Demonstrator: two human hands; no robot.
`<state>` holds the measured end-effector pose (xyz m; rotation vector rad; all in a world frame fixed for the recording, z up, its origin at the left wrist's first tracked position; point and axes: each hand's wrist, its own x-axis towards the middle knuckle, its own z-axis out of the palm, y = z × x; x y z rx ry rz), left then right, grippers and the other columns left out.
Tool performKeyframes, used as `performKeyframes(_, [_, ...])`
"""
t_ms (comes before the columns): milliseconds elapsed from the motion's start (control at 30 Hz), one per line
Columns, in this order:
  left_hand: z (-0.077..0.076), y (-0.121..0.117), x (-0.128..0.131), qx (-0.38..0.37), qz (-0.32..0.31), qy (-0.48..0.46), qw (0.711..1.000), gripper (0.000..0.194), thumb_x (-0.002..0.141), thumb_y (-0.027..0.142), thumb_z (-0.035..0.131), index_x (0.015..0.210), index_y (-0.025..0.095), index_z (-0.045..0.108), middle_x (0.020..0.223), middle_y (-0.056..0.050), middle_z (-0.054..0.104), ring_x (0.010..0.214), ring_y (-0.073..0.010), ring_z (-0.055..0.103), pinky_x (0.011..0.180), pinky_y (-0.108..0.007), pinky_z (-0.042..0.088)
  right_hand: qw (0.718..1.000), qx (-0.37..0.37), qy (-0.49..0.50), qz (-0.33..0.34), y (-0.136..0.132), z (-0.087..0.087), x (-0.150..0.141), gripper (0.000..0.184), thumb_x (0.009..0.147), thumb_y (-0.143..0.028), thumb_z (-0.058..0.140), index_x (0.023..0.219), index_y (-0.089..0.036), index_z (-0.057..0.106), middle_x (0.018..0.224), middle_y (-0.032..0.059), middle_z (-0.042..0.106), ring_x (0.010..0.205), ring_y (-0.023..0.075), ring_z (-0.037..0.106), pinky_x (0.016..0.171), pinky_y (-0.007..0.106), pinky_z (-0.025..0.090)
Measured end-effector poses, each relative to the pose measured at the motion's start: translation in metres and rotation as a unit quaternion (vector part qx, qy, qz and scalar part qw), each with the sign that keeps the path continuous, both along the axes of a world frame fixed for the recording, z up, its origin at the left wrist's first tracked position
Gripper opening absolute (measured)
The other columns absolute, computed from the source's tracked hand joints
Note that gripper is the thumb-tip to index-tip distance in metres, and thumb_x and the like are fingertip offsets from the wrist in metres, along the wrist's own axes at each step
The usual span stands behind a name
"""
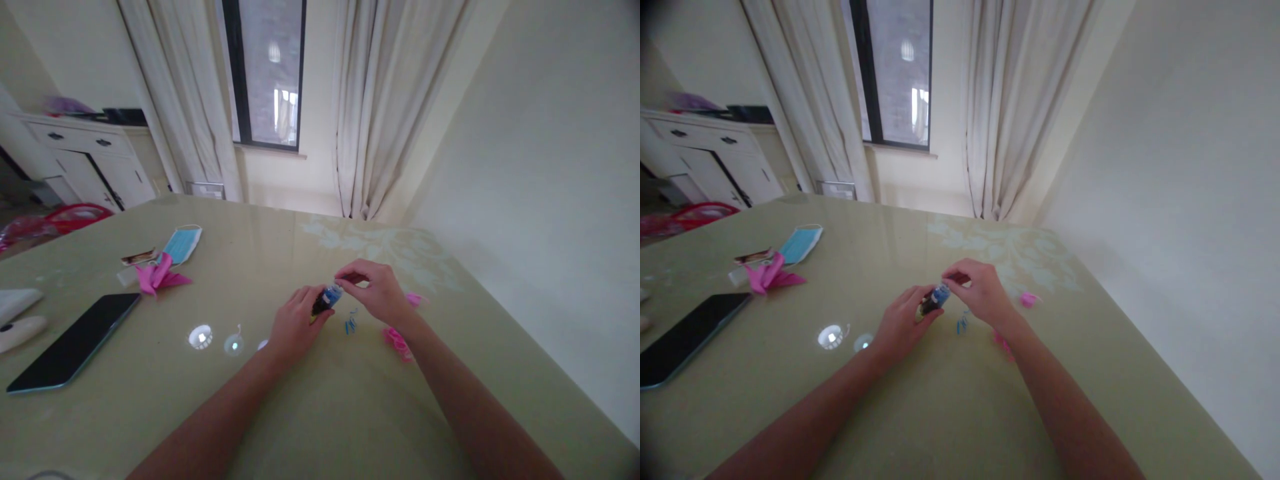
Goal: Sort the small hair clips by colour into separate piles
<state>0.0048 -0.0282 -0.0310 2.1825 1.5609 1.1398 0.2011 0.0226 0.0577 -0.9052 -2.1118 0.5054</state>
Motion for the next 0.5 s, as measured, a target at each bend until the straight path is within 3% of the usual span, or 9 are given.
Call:
performKeyframes(267, [-0.001,0.001,0.001,-0.004,0.012,-0.002,1.000,0.042,0.094,0.029,0.073,0.134,0.026,0.062,0.121,-0.006,0.073,0.111,-0.0251,0.070,0.095,-0.040,0.057,0.988,0.048,-0.141,-0.027,-0.011,0.014,-0.004,0.013,0.095,-0.011,0.069,0.092,-0.019,0.079,0.091,0.0050,0.078,0.085,0.0186,0.071,0.081,0.031,0.052])
performKeyframes(500, [-0.002,0.002,0.000,0.001,0.001,-0.018,1.000,0.040,0.094,0.027,0.073,0.132,0.027,0.062,0.118,-0.005,0.074,0.109,-0.0238,0.071,0.094,-0.038,0.057,0.991,0.018,-0.130,0.012,-0.016,0.020,-0.001,0.020,0.097,-0.010,0.064,0.095,-0.020,0.081,0.099,0.0065,0.075,0.092,0.0191,0.070,0.086,0.032,0.052])
